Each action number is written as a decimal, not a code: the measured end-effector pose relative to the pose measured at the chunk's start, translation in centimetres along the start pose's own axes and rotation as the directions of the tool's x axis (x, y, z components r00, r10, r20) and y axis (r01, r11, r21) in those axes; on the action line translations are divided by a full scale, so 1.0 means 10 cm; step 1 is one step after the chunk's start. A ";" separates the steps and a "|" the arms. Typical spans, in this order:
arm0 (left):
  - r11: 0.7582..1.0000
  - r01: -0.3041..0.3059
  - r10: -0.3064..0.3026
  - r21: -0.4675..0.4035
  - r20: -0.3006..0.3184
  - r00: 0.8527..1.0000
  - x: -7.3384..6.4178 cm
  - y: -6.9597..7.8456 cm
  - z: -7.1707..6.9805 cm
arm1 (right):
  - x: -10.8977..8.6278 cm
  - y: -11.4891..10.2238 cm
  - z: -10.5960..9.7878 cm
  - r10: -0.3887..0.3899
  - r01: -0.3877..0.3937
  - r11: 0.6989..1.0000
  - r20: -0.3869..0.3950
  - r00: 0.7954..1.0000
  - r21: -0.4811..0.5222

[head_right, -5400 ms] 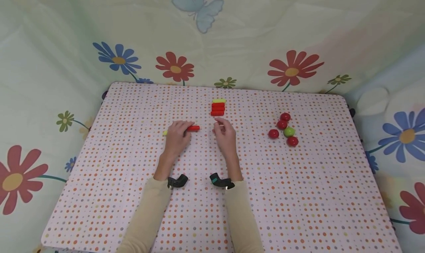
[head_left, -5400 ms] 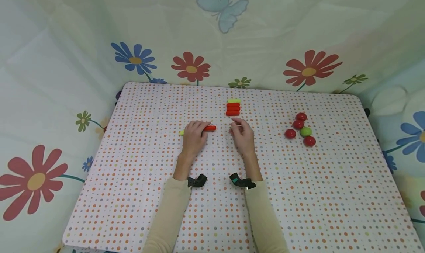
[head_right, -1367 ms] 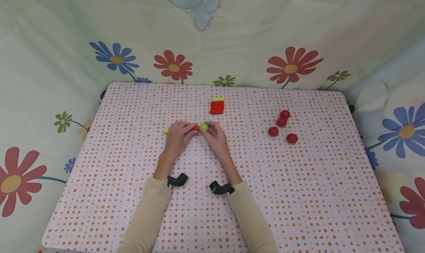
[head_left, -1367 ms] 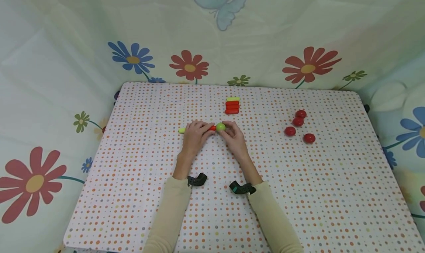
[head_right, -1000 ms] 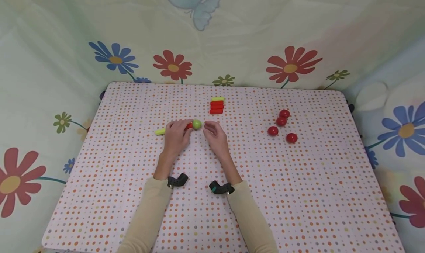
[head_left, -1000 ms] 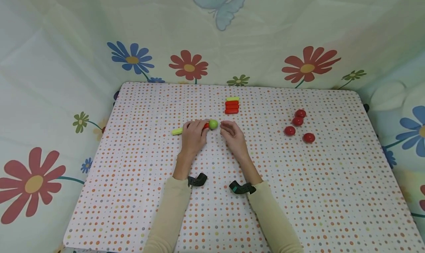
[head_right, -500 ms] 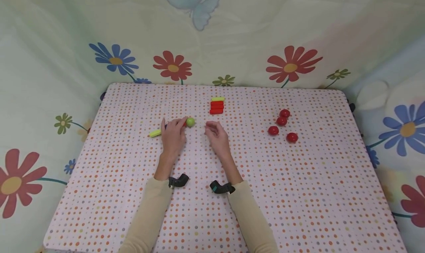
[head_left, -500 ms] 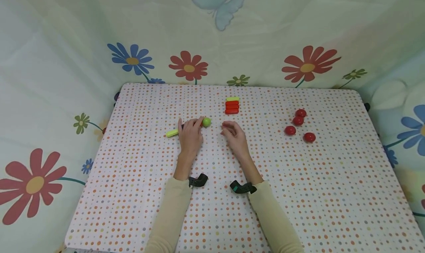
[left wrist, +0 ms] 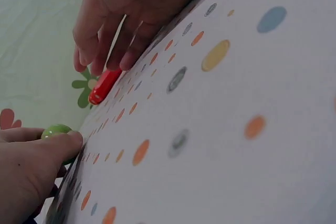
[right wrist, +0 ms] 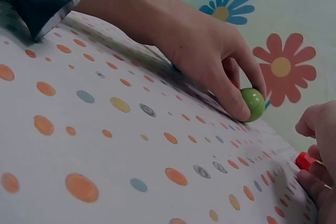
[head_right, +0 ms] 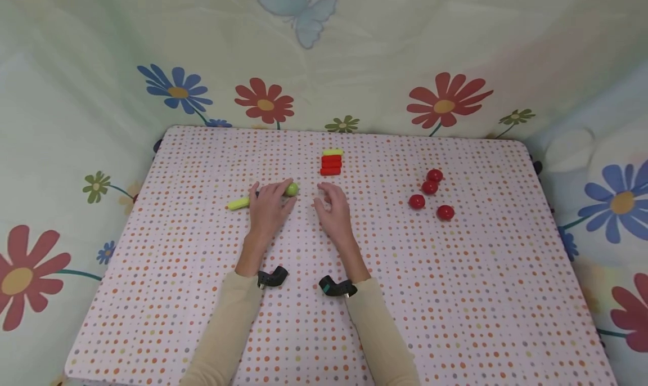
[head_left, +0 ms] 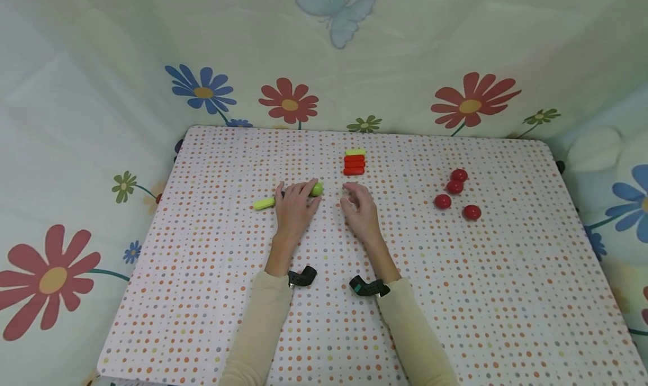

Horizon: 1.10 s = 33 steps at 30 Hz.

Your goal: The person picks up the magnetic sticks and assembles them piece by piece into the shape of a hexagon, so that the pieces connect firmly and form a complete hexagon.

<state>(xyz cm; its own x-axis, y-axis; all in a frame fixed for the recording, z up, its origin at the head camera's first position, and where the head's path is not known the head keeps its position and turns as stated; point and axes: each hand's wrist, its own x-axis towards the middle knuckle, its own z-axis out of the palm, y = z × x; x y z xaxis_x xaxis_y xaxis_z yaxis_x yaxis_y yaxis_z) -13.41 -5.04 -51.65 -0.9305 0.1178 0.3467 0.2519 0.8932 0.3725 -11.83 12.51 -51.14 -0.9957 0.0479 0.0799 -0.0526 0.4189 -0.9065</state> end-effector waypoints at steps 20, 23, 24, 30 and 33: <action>0.988 0.042 -0.033 -0.149 0.062 0.998 0.02 0.00 0.03 | 0.37 0.08 -0.10 -0.023 0.017 0.956 -0.016 1.000 -0.292; 0.989 0.048 -0.039 -0.141 0.064 0.997 0.01 -0.01 0.02 | 0.37 0.09 -0.07 -0.051 0.048 0.934 0.002 0.999 -0.353; 0.989 0.048 -0.039 -0.140 0.062 0.997 0.02 -0.01 0.02 | 0.37 0.09 -0.07 -0.061 0.058 0.928 0.004 0.998 -0.369; 0.987 0.044 -0.034 -0.154 0.066 0.997 0.03 -0.01 0.02 | 0.37 0.08 -0.07 -0.083 0.074 0.909 -0.005 0.997 -0.410; 0.987 0.048 -0.037 -0.155 0.076 0.996 0.04 -0.01 0.02 | 0.38 0.08 -0.08 -0.091 0.085 0.912 0.005 0.996 -0.402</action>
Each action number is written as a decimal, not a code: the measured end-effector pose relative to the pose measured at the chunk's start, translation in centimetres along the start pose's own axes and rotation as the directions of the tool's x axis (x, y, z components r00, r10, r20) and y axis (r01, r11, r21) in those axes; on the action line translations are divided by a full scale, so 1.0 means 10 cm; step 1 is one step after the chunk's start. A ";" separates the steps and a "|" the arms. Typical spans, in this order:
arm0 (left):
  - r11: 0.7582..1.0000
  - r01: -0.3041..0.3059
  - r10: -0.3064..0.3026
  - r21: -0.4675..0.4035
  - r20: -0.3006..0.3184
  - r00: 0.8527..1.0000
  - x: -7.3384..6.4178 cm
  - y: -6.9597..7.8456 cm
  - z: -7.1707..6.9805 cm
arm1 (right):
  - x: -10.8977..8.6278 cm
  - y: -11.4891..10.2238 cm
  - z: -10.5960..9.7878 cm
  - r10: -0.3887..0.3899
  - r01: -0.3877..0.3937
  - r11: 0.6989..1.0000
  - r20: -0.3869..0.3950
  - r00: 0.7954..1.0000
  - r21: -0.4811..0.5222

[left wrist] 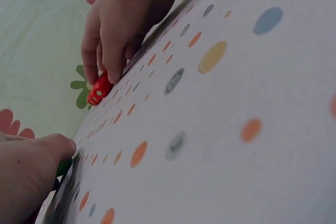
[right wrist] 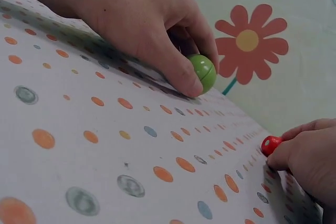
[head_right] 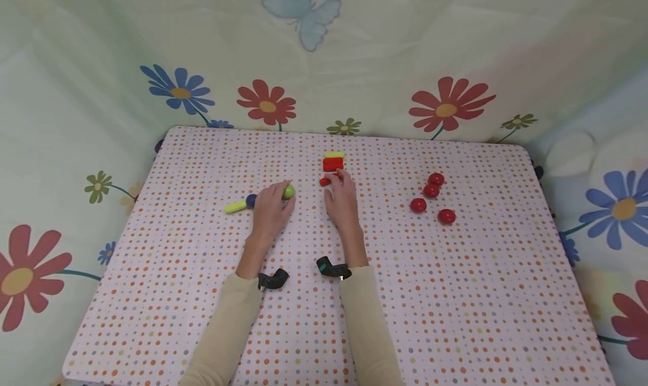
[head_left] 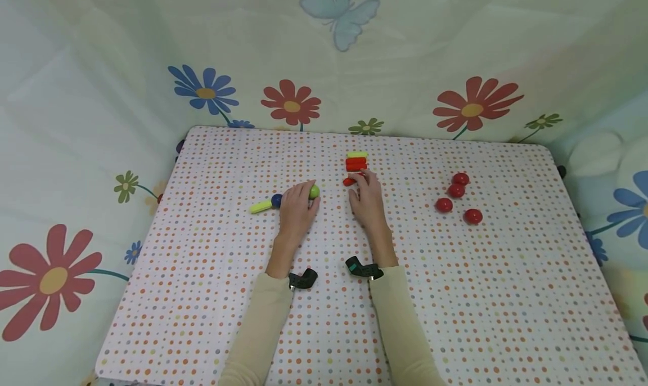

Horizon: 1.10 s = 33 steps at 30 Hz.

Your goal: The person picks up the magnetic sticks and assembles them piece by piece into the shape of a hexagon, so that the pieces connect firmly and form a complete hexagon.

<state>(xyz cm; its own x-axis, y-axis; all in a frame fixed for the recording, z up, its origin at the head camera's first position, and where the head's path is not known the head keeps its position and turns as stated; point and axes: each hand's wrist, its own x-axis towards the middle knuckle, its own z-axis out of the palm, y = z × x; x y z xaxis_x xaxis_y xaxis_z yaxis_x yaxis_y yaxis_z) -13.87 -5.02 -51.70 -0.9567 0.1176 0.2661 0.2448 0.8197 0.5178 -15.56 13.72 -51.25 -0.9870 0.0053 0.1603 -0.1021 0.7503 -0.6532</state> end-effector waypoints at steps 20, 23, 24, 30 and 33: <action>0.995 -0.088 0.086 -0.038 -0.039 0.996 -0.01 -0.03 -0.03 | -0.24 -0.11 0.02 0.126 -0.153 0.668 0.093 0.988 0.728; 0.992 -0.121 0.119 -0.038 -0.052 0.991 -0.01 -0.01 -0.03 | -0.24 -0.13 0.02 0.109 -0.166 0.646 0.126 0.986 0.745; 0.990 -0.132 0.130 -0.038 -0.056 0.990 -0.01 0.00 -0.04 | -0.24 -0.13 0.03 0.107 -0.171 0.648 0.133 0.985 0.742; 0.983 -0.181 0.179 -0.022 -0.086 0.980 -0.02 0.03 -0.03 | -0.24 -0.13 0.03 0.103 -0.187 0.658 0.159 0.982 0.730; 0.982 -0.187 0.184 -0.026 -0.094 0.978 -0.02 0.03 -0.03 | -0.24 -0.13 0.04 0.111 -0.194 0.685 0.162 0.980 0.702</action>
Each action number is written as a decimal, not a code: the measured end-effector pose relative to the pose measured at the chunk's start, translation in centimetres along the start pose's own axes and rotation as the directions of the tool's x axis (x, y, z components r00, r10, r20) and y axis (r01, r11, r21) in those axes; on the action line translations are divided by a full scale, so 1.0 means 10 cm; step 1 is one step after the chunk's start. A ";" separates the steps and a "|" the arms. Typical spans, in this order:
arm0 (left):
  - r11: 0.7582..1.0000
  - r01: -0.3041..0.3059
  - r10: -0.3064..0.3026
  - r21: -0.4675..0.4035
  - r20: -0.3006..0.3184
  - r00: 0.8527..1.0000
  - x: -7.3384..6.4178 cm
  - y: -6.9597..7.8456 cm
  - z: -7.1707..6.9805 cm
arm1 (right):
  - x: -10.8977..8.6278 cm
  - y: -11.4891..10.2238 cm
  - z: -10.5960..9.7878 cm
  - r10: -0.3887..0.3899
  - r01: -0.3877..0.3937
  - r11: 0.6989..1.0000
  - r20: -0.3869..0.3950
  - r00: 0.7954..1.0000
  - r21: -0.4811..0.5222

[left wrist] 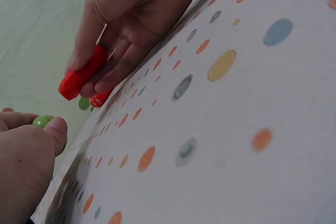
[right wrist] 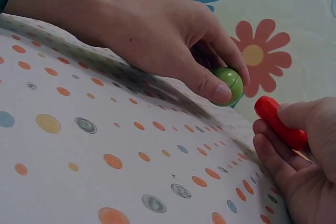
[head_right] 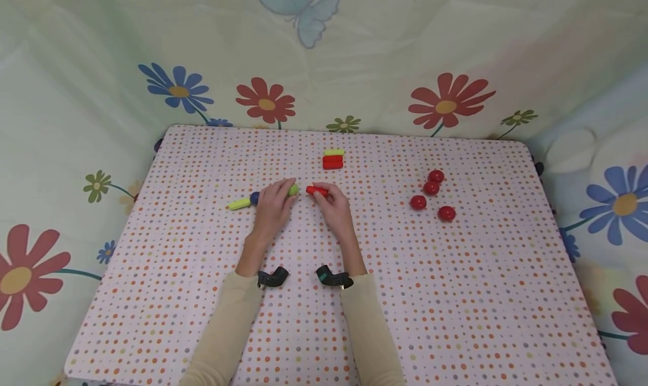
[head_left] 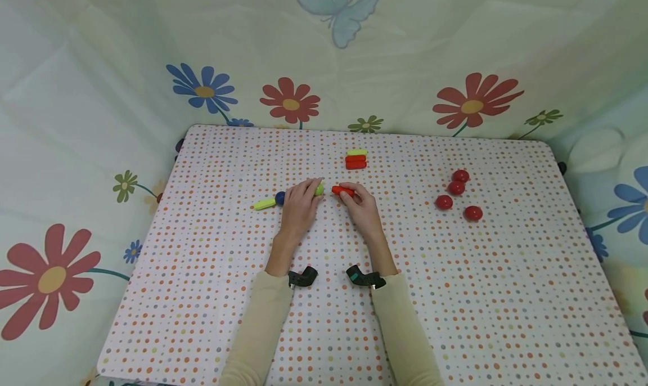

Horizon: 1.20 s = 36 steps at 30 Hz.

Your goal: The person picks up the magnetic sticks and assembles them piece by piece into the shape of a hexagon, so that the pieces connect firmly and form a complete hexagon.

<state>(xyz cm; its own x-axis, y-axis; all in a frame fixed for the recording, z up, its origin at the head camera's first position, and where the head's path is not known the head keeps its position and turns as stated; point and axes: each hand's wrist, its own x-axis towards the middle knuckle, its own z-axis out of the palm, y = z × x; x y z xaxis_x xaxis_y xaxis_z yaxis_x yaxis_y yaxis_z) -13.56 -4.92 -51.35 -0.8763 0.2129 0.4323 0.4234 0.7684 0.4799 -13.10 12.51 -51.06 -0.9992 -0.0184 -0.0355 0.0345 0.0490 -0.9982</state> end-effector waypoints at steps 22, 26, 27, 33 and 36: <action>1.000 -0.016 0.015 0.010 0.058 0.998 -0.01 0.00 0.01 | -0.01 0.00 0.01 0.000 0.000 0.990 -0.005 1.000 -0.144; 1.000 -0.024 0.023 0.011 0.062 0.998 0.00 0.01 -0.01 | -0.01 0.00 0.01 0.004 -0.004 0.991 -0.001 1.000 -0.131; 1.000 -0.025 0.024 0.011 0.064 0.998 0.00 0.02 -0.01 | 0.00 0.01 0.01 0.004 -0.004 0.992 0.002 1.000 -0.127; 0.999 -0.036 0.034 0.022 0.062 0.997 -0.01 0.02 -0.01 | 0.00 0.01 0.01 0.016 -0.014 0.993 0.016 1.000 -0.121; 0.999 -0.045 0.043 0.027 0.054 0.998 -0.01 0.02 0.00 | -0.03 -0.08 0.02 0.025 -0.023 0.992 0.020 0.999 -0.124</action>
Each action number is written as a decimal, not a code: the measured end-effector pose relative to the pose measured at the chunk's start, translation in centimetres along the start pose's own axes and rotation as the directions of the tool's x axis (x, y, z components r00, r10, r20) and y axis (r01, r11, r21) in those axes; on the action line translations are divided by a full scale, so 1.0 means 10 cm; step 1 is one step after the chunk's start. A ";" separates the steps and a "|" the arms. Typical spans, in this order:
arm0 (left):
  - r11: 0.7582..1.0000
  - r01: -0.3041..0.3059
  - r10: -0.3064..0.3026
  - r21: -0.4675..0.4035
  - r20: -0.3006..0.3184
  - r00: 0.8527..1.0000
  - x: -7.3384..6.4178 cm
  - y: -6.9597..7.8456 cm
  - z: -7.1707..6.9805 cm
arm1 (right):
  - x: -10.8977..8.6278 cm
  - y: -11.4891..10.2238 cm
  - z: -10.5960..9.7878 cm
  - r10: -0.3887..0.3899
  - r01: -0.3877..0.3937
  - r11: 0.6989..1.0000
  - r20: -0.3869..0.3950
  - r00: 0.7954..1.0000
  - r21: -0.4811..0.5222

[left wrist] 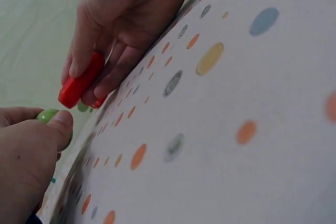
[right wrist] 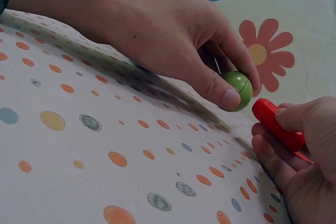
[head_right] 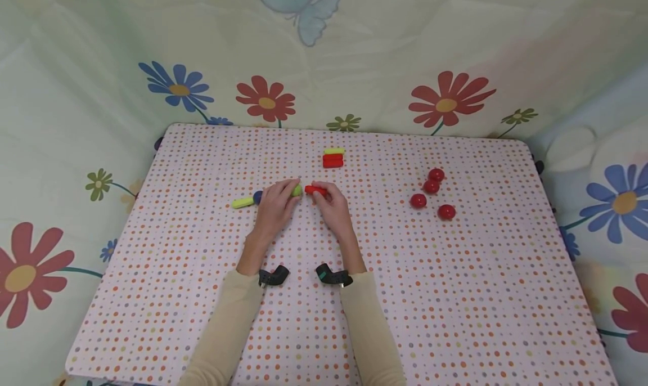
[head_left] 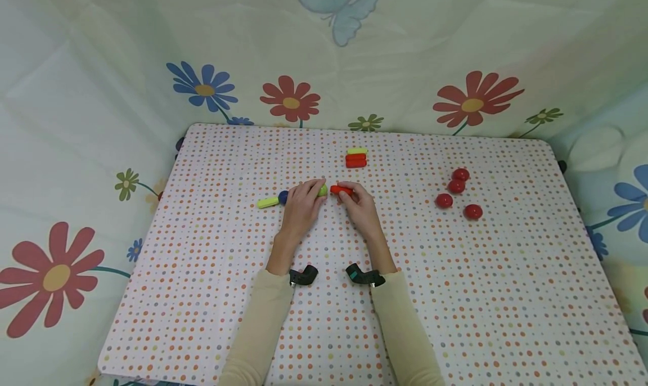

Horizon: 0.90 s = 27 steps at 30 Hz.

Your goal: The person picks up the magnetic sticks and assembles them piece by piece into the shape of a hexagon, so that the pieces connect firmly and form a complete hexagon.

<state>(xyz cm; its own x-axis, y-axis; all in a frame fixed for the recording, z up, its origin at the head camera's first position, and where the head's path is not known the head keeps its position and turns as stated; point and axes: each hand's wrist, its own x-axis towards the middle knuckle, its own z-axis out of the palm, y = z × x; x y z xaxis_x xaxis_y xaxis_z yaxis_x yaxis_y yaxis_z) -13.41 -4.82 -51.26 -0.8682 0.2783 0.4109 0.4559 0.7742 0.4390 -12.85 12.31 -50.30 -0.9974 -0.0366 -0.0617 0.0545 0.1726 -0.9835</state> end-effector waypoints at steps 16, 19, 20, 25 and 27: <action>1.000 0.006 -0.006 -0.019 -0.019 1.000 0.00 0.01 0.03 | 0.03 0.05 0.00 -0.013 0.013 1.000 0.015 1.000 0.014; 0.998 0.056 -0.056 -0.013 -0.050 0.997 0.01 0.01 0.03 | 0.05 0.06 0.01 -0.001 0.001 1.000 -0.019 1.000 0.008; 0.997 0.081 -0.082 -0.011 -0.061 0.995 0.01 0.00 0.04 | 0.05 0.07 0.01 0.004 -0.004 1.000 -0.032 0.999 0.012; 0.983 0.181 -0.182 -0.022 -0.089 0.979 0.01 -0.01 0.03 | 0.06 0.06 0.01 0.020 -0.018 0.999 -0.072 0.997 0.026; 0.982 0.189 -0.190 -0.017 -0.078 0.979 0.01 -0.01 0.03 | 0.06 0.07 0.01 0.021 -0.020 1.000 -0.075 0.997 0.024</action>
<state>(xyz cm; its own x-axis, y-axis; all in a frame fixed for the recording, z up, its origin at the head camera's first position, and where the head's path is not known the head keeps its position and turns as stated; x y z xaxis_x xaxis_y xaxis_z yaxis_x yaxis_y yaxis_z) -13.63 -4.71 -51.49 -0.9210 0.0809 0.3810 0.2866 0.8032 0.5222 -13.46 12.32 -51.05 -0.9967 0.0405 -0.0699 0.0752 0.1495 -0.9859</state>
